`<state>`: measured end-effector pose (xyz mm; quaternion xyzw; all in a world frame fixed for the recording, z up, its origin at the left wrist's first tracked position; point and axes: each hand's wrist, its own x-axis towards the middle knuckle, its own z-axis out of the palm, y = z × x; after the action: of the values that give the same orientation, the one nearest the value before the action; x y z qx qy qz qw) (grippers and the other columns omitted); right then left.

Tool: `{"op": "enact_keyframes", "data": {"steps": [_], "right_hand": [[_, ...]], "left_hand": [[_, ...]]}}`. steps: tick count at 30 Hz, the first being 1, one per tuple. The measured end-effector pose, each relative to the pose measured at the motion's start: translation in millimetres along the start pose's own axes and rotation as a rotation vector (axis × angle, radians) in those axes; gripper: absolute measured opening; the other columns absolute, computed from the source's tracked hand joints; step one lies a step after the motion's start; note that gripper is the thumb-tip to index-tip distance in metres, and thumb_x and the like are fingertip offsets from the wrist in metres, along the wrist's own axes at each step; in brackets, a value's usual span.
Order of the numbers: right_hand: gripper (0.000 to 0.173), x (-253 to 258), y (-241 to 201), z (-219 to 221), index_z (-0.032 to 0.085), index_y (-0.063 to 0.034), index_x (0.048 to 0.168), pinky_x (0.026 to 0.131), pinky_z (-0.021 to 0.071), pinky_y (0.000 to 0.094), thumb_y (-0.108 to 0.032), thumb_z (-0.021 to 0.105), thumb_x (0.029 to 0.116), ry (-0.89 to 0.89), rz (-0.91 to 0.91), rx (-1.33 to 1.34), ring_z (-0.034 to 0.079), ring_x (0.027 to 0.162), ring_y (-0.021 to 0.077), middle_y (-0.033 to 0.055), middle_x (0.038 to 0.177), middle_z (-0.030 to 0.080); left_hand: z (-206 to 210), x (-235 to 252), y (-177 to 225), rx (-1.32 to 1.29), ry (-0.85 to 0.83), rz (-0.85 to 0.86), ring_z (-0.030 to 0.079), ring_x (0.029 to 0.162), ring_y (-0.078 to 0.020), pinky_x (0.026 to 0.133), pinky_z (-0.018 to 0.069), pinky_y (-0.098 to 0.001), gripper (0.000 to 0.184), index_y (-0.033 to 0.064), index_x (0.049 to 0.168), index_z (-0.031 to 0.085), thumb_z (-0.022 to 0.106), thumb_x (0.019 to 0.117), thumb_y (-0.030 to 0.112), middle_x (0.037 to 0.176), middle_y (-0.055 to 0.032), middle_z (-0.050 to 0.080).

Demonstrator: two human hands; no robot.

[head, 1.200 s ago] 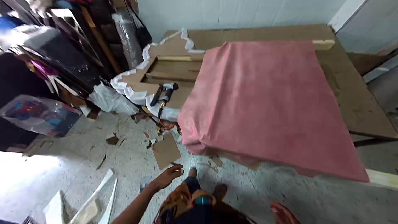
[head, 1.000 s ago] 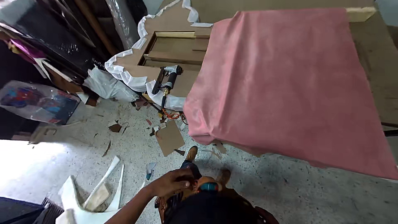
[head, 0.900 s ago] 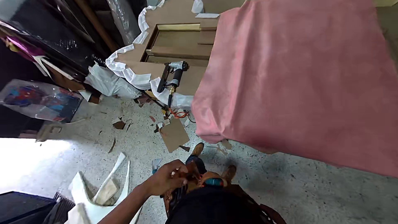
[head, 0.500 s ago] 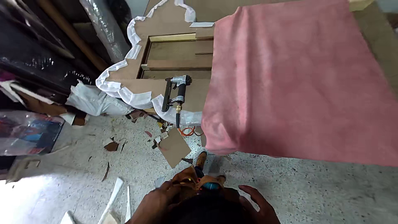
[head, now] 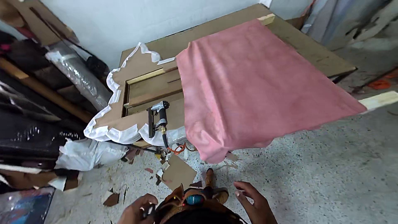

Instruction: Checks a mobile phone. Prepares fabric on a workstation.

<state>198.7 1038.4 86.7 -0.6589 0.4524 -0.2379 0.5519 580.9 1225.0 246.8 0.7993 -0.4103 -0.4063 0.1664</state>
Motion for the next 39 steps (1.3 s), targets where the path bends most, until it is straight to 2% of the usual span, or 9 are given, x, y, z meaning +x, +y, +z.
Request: {"op": "enact_keyframes", "data": {"steps": [4, 7, 10, 13, 18, 26, 30, 33, 39], "right_hand": [[0.022, -11, -28, 39, 0.077, -0.0143, 0.108, 0.090, 0.0601, 0.0415, -0.031, 0.065, 0.1009, -0.163, -0.165, 0.210, 0.069, 0.103, 0.0156, 0.0014, 0.109, 0.073], [0.028, -5, -72, 73, 0.072, -0.0132, 0.122, 0.091, 0.0603, 0.0429, -0.031, 0.059, 0.1042, -0.255, -0.389, 0.378, 0.069, 0.105, 0.0196, 0.0043, 0.117, 0.072], [0.041, 4, -115, 84, 0.063, -0.0109, 0.136, 0.084, 0.0615, 0.0438, -0.037, 0.052, 0.1065, -0.013, -0.487, 0.536, 0.068, 0.104, 0.0262, 0.0129, 0.132, 0.065], [0.038, 5, -128, 85, 0.068, -0.0106, 0.121, 0.092, 0.0572, 0.0406, -0.043, 0.061, 0.1016, 0.292, -0.475, 0.574, 0.063, 0.110, 0.0231, 0.0116, 0.124, 0.064], [0.041, 2, -130, 107, 0.067, -0.0072, 0.121, 0.092, 0.0603, 0.0443, -0.040, 0.069, 0.0977, 0.442, -0.434, 0.565, 0.064, 0.115, 0.0284, 0.0171, 0.134, 0.059], [0.050, 39, -156, 176, 0.059, -0.0026, 0.138, 0.087, 0.0629, 0.0490, -0.033, 0.069, 0.0988, 0.518, -0.319, 0.634, 0.065, 0.114, 0.0347, 0.0211, 0.154, 0.044], [0.026, 33, -169, 194, 0.070, -0.0055, 0.122, 0.095, 0.0596, 0.0415, -0.017, 0.066, 0.0991, 0.624, -0.275, 0.576, 0.066, 0.116, 0.0254, 0.0141, 0.137, 0.064], [0.022, 26, -174, 186, 0.075, -0.0194, 0.118, 0.092, 0.0595, 0.0333, -0.018, 0.070, 0.0966, 0.712, -0.281, 0.524, 0.069, 0.110, 0.0139, 0.0007, 0.125, 0.072], [0.023, 11, -136, 149, 0.074, -0.0123, 0.107, 0.096, 0.0576, 0.0472, -0.031, 0.073, 0.0949, 0.869, -0.287, 0.549, 0.069, 0.109, 0.0267, 0.0090, 0.120, 0.072]], "left_hand": [[-66, 5, 72, -0.293, 0.172, 0.260, 0.064, 0.066, -0.0183, 0.056, 0.0576, -0.0372, 0.030, 0.0117, 0.119, 0.068, 0.072, 0.0899, 0.012, 0.095, -0.0071, 0.069], [-42, 30, 122, -0.665, 0.150, 0.412, 0.066, 0.073, -0.0219, 0.063, 0.0606, -0.0365, 0.035, 0.0075, 0.126, 0.065, 0.073, 0.0934, 0.017, 0.104, -0.0146, 0.068], [23, 55, 141, -0.960, -0.082, 0.466, 0.064, 0.077, -0.0194, 0.067, 0.0586, -0.0344, 0.039, 0.0049, 0.131, 0.062, 0.071, 0.0950, 0.016, 0.109, -0.0152, 0.066], [66, 69, 136, -1.117, -0.354, 0.445, 0.063, 0.080, -0.0185, 0.068, 0.0573, -0.0331, 0.046, 0.0032, 0.141, 0.055, 0.068, 0.0974, 0.011, 0.115, -0.0169, 0.063], [66, 99, 122, -1.205, -0.687, 0.369, 0.067, 0.088, -0.0229, 0.070, 0.0607, -0.0378, 0.047, 0.0046, 0.144, 0.054, 0.066, 0.0991, 0.010, 0.130, -0.0210, 0.060], [19, 161, 90, -0.981, -0.855, 0.557, 0.067, 0.098, -0.0226, 0.074, 0.0600, -0.0360, 0.043, 0.0048, 0.147, 0.051, 0.055, 0.1057, 0.018, 0.137, -0.0174, 0.059], [16, 169, 80, -0.802, -0.867, 0.703, 0.067, 0.109, -0.0215, 0.091, 0.0587, -0.0390, 0.043, 0.0018, 0.141, 0.055, 0.058, 0.1046, 0.024, 0.130, -0.0128, 0.065], [21, 173, 96, -0.670, -0.911, 0.863, 0.067, 0.108, -0.0190, 0.092, 0.0590, -0.0377, 0.038, 0.0031, 0.138, 0.060, 0.059, 0.1046, 0.022, 0.130, -0.0112, 0.065], [63, 184, 117, -0.370, -0.839, 1.057, 0.065, 0.107, -0.0165, 0.088, 0.0592, -0.0334, 0.031, 0.0152, 0.127, 0.073, 0.070, 0.0983, 0.029, 0.125, -0.0080, 0.065]]}}
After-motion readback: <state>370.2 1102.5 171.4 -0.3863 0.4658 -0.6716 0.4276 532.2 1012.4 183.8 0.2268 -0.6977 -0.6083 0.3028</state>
